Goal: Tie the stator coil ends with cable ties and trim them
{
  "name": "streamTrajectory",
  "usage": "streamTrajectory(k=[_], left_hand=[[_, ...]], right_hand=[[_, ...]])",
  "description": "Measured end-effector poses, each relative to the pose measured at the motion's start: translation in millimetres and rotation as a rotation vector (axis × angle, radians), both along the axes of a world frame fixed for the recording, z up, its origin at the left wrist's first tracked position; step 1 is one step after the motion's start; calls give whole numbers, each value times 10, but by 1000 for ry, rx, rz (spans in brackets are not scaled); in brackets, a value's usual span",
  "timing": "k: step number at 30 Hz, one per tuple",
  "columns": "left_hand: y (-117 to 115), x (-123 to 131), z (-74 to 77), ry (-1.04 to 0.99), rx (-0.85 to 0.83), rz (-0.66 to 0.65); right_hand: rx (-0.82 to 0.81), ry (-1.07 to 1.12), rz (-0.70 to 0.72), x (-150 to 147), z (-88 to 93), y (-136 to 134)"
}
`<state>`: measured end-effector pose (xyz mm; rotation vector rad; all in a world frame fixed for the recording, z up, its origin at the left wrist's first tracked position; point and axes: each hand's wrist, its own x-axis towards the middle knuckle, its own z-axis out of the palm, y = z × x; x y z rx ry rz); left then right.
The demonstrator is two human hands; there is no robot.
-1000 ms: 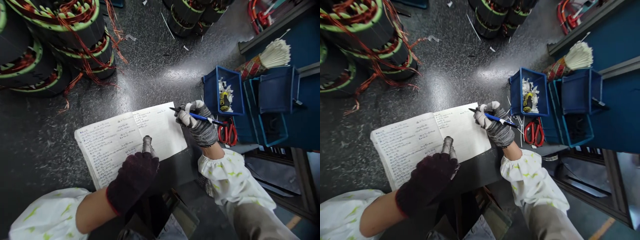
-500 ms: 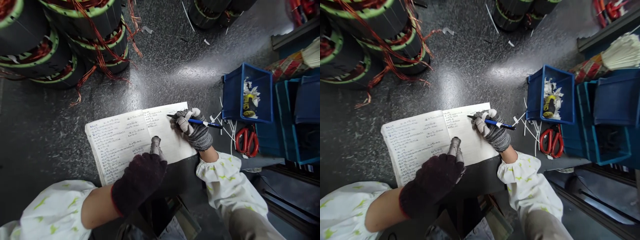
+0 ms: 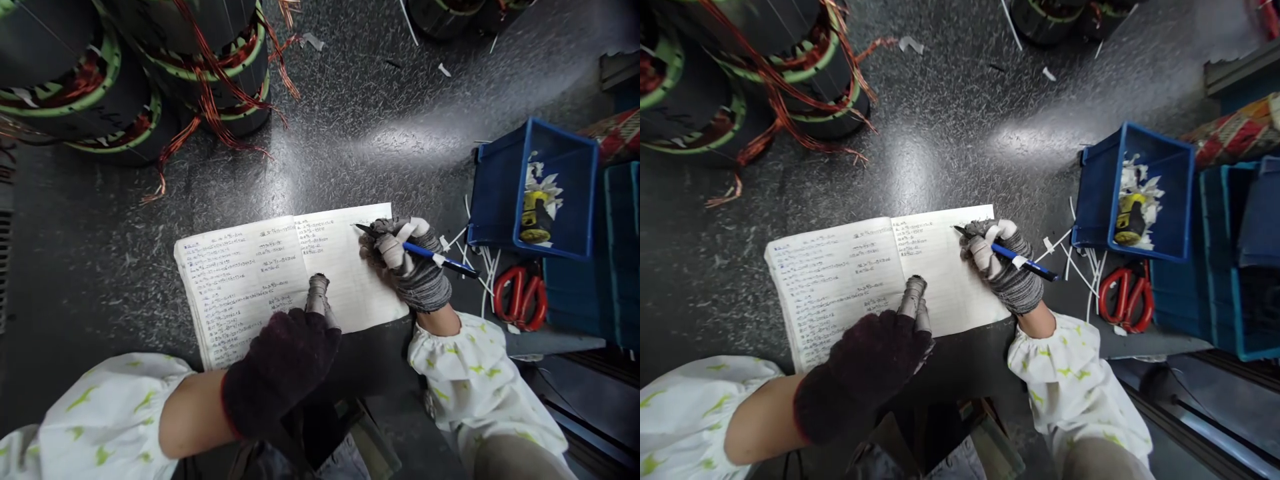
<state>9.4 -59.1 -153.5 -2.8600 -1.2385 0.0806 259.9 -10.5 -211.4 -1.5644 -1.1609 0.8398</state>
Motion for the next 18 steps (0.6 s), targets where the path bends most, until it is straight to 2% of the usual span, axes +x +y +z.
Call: streamTrajectory(k=[5,11,15,18], left_hand=[[51,4,43,-10,32,-29],[89,-8,21,-41,-90,-52],[123,-21,-3,-55,-9,-133],[114,-18,-20,-40,30,-92]], right_hand=[[80,-67,-24,-67,-67,36],[-64,-100,25,11,-113,9],[-72,-76,34,4,-137,-31],[-6,-100,18,13,-167,-88]])
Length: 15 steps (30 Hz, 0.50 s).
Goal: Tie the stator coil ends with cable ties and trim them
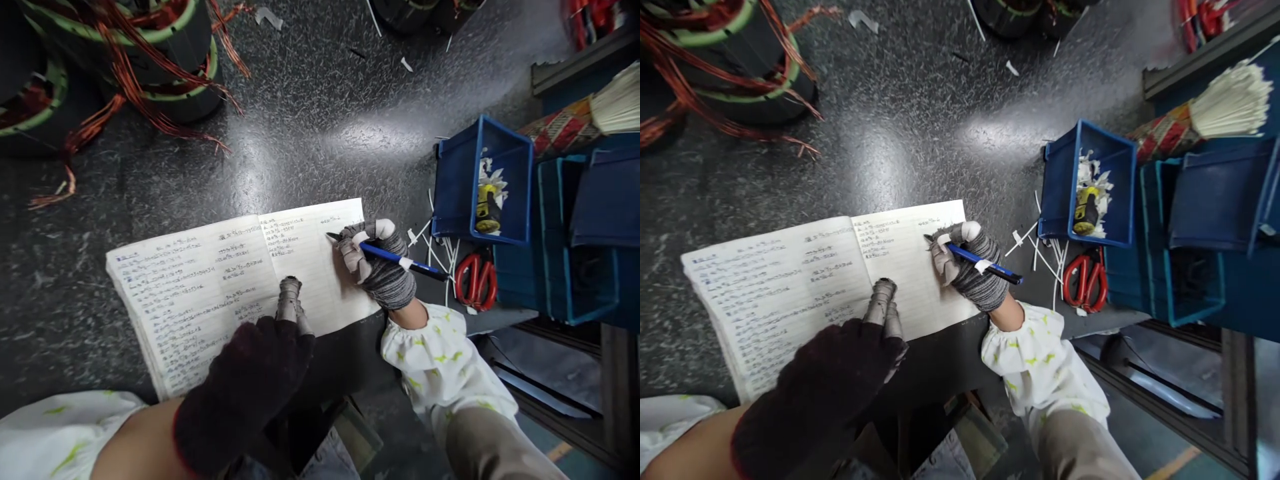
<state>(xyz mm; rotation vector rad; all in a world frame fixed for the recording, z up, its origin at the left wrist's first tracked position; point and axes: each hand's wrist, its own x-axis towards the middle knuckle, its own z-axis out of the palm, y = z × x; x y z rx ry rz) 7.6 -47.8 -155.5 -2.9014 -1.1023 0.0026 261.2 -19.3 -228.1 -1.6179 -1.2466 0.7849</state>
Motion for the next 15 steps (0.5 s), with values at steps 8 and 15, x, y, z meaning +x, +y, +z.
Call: streamTrajectory(k=[8,15], left_hand=[[-60,1,-35,16,-22,6],[-65,-12,-45,16,-139,38]], right_hand=[[19,27,43,-114,177,26],[25,17,30,-144,144,61]])
